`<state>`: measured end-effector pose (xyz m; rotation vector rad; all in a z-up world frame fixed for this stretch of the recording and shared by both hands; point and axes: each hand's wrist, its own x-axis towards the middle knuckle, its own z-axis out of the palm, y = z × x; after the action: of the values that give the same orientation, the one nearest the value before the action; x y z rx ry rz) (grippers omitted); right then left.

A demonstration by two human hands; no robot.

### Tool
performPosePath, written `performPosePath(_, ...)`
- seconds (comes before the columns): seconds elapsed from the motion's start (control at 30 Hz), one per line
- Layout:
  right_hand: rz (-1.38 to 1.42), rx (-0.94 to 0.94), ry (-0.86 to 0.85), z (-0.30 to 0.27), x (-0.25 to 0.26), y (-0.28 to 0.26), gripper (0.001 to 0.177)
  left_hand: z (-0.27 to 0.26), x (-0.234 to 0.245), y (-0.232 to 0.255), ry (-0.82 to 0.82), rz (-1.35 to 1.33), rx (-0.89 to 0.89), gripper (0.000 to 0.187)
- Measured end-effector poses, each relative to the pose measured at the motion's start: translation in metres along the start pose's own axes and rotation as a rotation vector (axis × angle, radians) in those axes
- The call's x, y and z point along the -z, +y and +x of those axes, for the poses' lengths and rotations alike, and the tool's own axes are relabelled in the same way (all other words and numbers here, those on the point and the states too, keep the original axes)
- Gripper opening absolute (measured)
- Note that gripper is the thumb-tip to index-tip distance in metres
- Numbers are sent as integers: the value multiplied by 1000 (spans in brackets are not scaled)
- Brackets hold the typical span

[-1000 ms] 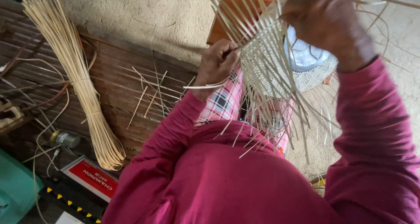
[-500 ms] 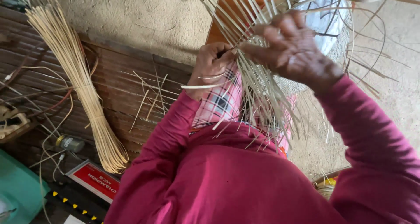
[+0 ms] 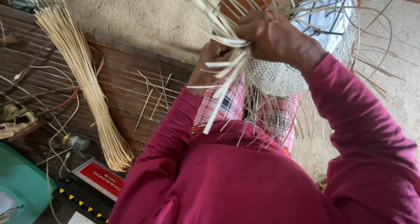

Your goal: Weaving thin flexible strips of material to create a circular structure, likely a hat or basket.

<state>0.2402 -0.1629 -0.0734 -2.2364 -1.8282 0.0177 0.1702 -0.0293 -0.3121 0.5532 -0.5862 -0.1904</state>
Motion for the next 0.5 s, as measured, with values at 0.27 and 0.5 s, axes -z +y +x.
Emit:
performPosePath(0.27, -297, 128, 95, -26, 13, -18, 13, 11, -110, 93, 636, 389, 218, 11)
performPosePath(0.5, -113, 110, 113, -8, 5, -6, 10, 7, -84, 71, 439, 536, 80, 14)
